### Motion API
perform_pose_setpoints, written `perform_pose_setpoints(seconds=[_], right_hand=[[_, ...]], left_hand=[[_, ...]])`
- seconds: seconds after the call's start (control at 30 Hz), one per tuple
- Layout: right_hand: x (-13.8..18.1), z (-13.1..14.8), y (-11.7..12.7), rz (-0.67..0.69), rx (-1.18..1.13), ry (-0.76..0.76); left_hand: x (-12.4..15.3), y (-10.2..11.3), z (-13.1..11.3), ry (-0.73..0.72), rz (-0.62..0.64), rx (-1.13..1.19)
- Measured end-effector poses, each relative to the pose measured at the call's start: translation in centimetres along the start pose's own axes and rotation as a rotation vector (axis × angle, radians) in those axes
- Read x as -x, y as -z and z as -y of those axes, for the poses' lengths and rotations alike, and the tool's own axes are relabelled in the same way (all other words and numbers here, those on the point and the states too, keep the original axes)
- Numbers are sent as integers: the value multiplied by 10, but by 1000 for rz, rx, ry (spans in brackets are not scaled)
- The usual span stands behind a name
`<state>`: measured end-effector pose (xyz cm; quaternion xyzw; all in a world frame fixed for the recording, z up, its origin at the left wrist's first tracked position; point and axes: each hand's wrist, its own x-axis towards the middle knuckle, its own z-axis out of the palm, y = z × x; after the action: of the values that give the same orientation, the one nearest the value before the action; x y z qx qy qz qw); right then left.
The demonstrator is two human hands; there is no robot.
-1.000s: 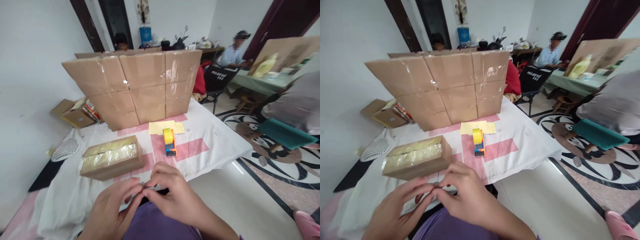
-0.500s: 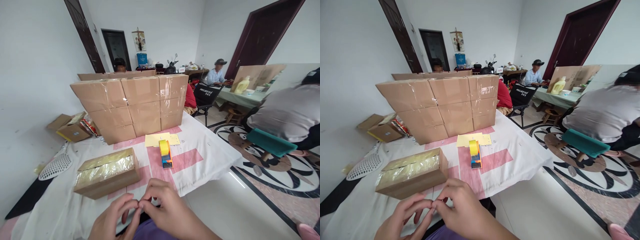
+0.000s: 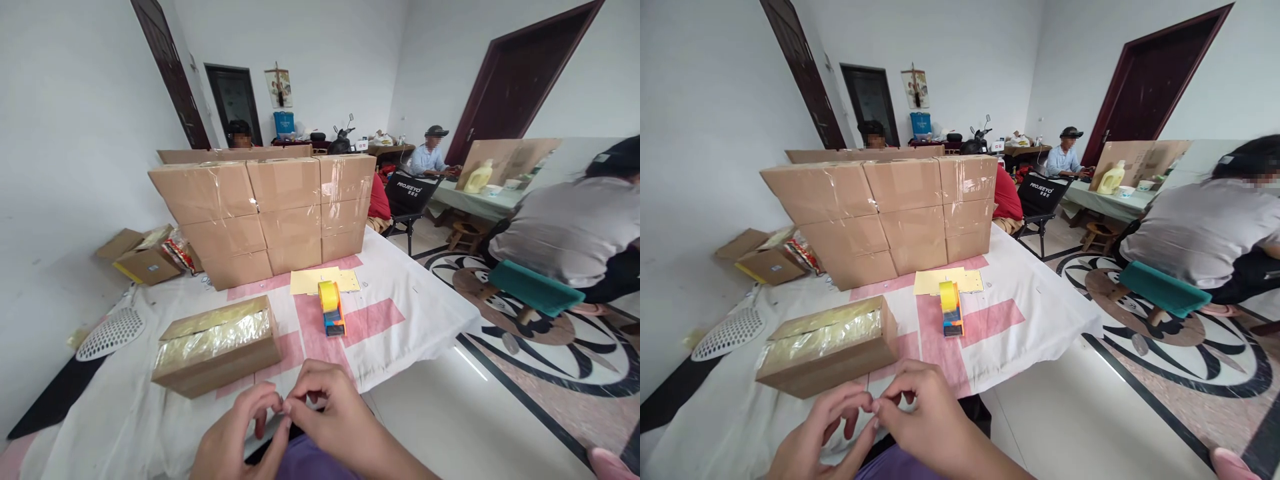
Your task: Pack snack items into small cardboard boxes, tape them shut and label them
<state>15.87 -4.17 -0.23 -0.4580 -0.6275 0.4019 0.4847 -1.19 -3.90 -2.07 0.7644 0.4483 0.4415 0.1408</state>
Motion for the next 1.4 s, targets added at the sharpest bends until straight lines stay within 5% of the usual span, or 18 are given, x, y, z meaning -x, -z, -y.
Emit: perform_pose_setpoints(seconds=[0.43, 0.77, 1.0, 1.4], right_hand=[[-4, 3, -4, 40, 28, 50], [2, 9, -1, 62, 122, 300], [-13, 29, 4, -14, 254, 586], [-10, 36, -5, -53, 498, 752]], left_hand=[[1, 13, -1, 116, 64, 85], [-6, 24, -13, 391, -7, 398], [-22, 36, -23, 287, -88, 510], [-21, 41, -24, 235, -170, 497]])
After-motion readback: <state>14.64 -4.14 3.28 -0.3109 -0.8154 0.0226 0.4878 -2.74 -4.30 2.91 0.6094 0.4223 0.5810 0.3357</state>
